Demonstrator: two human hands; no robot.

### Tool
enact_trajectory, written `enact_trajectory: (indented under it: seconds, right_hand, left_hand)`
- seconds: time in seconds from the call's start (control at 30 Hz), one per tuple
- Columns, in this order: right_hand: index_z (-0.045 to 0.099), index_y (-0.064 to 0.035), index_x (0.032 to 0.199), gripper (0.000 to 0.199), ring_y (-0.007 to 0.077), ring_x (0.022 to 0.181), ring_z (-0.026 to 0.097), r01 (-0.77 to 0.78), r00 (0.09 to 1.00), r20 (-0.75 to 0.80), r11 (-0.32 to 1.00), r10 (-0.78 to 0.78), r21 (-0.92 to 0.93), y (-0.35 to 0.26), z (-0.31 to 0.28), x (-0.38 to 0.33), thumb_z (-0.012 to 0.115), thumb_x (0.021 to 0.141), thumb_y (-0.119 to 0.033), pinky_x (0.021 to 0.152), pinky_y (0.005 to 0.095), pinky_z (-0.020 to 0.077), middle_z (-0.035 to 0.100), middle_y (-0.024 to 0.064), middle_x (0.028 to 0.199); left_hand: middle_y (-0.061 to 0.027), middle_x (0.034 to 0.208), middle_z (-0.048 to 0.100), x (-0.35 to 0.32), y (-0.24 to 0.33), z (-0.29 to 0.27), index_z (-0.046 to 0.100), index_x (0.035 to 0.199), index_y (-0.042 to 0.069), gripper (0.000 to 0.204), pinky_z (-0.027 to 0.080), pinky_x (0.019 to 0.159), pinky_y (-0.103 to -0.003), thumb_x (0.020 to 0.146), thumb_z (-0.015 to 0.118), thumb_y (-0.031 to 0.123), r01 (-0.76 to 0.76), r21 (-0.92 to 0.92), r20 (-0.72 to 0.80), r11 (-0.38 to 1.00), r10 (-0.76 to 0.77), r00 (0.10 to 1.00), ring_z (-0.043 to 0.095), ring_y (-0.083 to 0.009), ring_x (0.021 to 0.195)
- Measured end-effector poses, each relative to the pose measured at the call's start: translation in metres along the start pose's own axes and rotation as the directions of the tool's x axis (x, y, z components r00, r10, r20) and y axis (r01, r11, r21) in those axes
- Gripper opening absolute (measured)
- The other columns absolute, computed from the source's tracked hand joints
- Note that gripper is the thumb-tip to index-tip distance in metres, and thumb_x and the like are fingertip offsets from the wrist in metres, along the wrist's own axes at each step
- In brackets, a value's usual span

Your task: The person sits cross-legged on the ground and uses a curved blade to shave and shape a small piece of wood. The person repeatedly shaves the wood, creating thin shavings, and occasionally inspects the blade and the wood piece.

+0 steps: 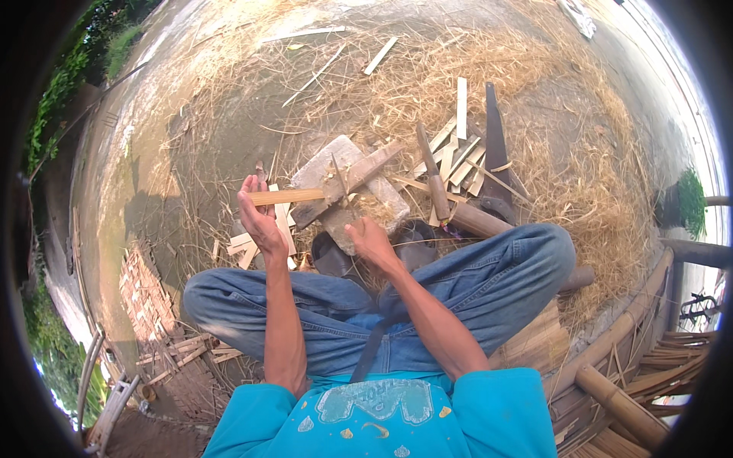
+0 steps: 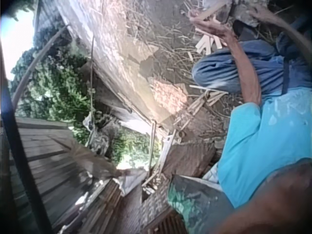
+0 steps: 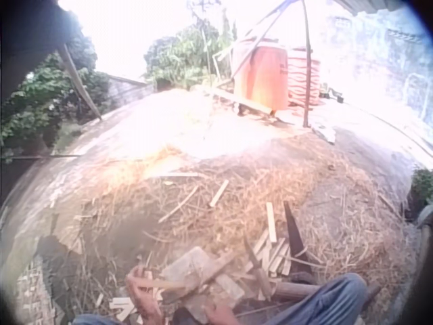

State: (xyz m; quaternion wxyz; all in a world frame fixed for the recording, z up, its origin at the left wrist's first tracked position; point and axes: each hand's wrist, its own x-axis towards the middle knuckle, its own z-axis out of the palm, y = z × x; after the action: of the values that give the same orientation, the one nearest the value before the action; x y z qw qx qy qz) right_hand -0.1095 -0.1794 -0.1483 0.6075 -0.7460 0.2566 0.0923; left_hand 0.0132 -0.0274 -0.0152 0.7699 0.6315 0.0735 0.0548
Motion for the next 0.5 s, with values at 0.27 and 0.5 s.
enact_trajectory:
  seconds: [0.27,0.5]
  right_hand:
    - [0.054,0.0030,0.103,0.041,0.0461,0.072,0.065,0.031,0.988,0.143,0.981,-0.059,0.190,-0.105,0.027,-0.049,0.060,0.104,-0.038,0.067,0.0512,0.0490,0.062,0.0263,0.075]
    - [0.054,0.0028,0.100,0.038,0.0443,0.066,0.060,0.103,0.994,0.005,0.976,-0.106,0.189,-0.084,0.044,-0.043,0.063,0.103,-0.034,0.062,0.0500,0.0463,0.058,0.0267,0.071]
  left_hand:
    - [-0.0184,0.169,0.027,-0.014,0.004,0.004,0.028,0.162,0.002,0.071,0.050,0.110,-0.048,0.112,0.031,0.052,-0.097,0.307,0.062,0.947,0.082,0.995,0.042,-0.0375,0.147]
    - [-0.0177,0.172,0.018,-0.015,0.007,0.003,0.031,0.161,0.003,0.072,0.054,0.106,-0.050,0.111,0.031,0.055,-0.143,0.344,0.096,0.928,0.116,0.989,0.038,-0.0390,0.150]
